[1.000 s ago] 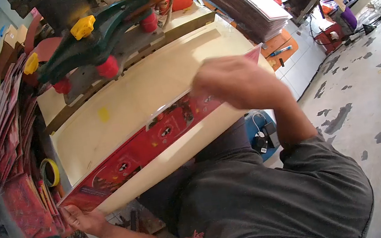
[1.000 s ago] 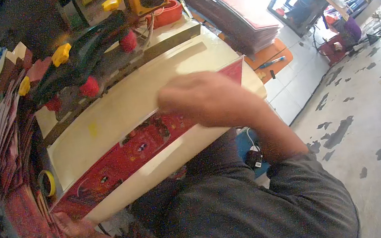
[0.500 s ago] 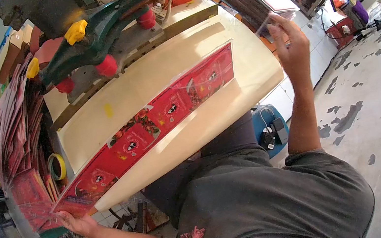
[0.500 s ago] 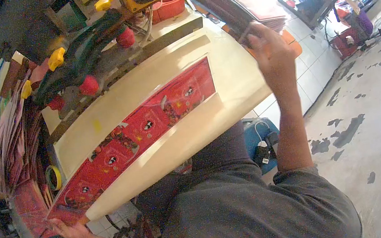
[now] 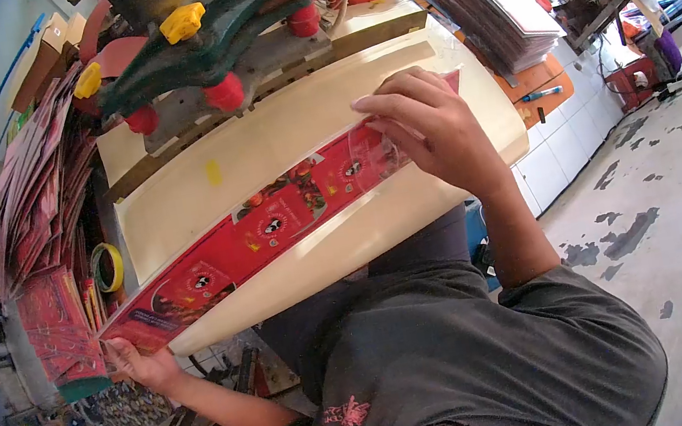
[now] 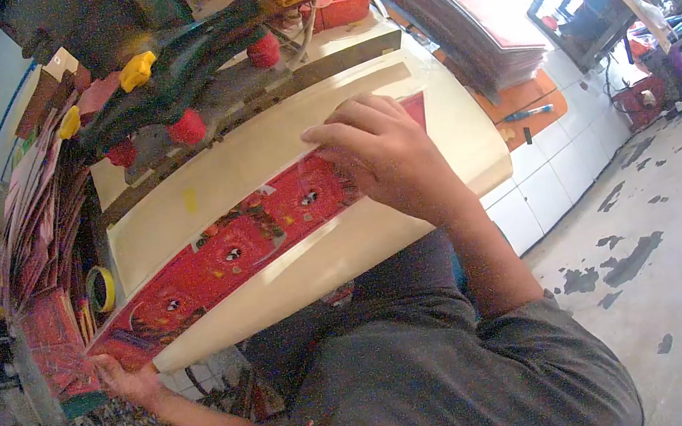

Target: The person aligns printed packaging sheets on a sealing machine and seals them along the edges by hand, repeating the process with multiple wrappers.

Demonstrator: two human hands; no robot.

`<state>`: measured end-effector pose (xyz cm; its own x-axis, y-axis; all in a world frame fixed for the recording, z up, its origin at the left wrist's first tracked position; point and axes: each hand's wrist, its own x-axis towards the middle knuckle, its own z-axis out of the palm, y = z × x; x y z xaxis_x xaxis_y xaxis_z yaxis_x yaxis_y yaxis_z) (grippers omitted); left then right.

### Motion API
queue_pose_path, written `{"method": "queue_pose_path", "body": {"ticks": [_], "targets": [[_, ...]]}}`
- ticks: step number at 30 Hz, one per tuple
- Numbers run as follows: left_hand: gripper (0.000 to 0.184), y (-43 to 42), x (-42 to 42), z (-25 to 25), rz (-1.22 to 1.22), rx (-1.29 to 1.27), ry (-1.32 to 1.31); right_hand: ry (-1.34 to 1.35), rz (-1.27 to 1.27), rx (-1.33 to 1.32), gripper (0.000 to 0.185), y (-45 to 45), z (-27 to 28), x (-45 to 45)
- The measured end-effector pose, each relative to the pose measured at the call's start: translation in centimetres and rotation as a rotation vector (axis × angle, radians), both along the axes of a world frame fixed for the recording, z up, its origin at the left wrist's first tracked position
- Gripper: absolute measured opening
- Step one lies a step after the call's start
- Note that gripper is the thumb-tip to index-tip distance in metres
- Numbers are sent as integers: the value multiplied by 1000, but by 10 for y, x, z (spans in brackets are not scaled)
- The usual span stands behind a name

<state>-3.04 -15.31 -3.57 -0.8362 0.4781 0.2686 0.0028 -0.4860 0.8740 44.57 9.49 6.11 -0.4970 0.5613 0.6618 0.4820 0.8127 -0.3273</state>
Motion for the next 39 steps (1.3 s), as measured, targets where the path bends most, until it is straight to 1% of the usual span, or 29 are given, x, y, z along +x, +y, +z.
{"method": "queue_pose_path", "body": {"ticks": [1, 2, 3, 4, 6, 8, 9, 11, 12, 13, 14, 16, 18, 20, 21, 22, 23, 24, 26, 28, 29, 30, 31, 32, 33, 34, 36, 38, 39], "targets": [[41, 1, 1, -1, -101, 18, 16, 3, 34, -36, 24, -1, 2, -2], [41, 3, 0, -4, -104, 17, 12, 5, 67, -72, 21, -3, 5, -5], [53, 4, -1, -9, -74, -28, 23, 1, 65, -74, 21, -4, 6, -8], [65, 6, -1, -14, -43, -72, 33, 25, 89, -88, 16, -4, 8, -12], [64, 8, -3, -22, -18, -75, 30, 43, 112, -101, 12, -7, 11, -14], [63, 7, -6, -27, 7, -76, 25, 137, 36, -236, 9, -11, 14, -14], [61, 4, -9, -25, -56, -68, 45, 132, 33, -235, 9, -11, 14, -13], [59, -2, -11, -19, -123, -58, 62, 183, -174, -95, 6, -11, 11, -7], [47, -5, -12, -14, -101, -42, 58, 179, -177, -93, 6, -8, 8, 0], [36, -10, -12, -11, -79, -28, 55, 245, -272, -33, 5, -4, 6, 10], [36, -15, -16, -10, -81, -28, 52, 312, -367, 27, 4, 0, 5, 22], [38, -31, -38, -12, -70, -74, 151, 276, -486, 99, 6, 6, 7, 53], [40, -54, -66, -24, 50, -132, 295, 226, -736, 107, 10, 13, 12, 91], [42, -66, -68, 0, -210, -7, 1, 43, -909, 347, 22, 33, 8, 156], [42, -73, -73, 0, -59, -35, -43, 109, -995, 299, 23, 35, 10, 178], [42, -72, -70, 4, -61, -34, -45, 176, -1077, 253, 25, 34, 17, 187], [43, -72, -66, 9, 112, -81, -87, 234, -1102, 262, 26, 29, 21, 193], [44, -72, -61, 11, 286, -129, -128, 385, -1097, 163, 27, 23, 21, 195], [45, -69, -54, 14, 228, -151, -110, 438, -883, 109, 20, 12, 19, 183], [48, -65, -51, 15, 112, -194, -75, 532, -529, -246, 15, -6, 21, 155], [50, -62, -51, 12, 192, -249, -61, 510, -362, -417, 11, -21, 31, 131], [50, -59, -51, 11, 193, -251, -56, 528, -148, -607, 7, -34, 31, 116], [52, -57, -50, 10, 184, -299, -30, 408, 67, -744, 8, -47, 40, 100], [53, -54, -49, 10, 175, -347, -4, 286, 510, -698, 6, -43, 38, 90], [53, -51, -48, 10, 174, -346, 0, 155, 784, -806, 19, -46, 47, 77], [54, -49, -45, 11, 163, -348, -2, 63, 908, -957, 31, -51, 53, 62], [56, -47, -42, 9, 146, -349, -10, -6, 854, -1150, 38, -51, 46, 55], [55, -53, -46, -2, 153, -312, -25, -73, 520, -1209, 35, -46, 41, 54], [55, -56, -48, -6, 157, -282, -38, -154, 436, -1194, 33, -40, 31, 54]]}}
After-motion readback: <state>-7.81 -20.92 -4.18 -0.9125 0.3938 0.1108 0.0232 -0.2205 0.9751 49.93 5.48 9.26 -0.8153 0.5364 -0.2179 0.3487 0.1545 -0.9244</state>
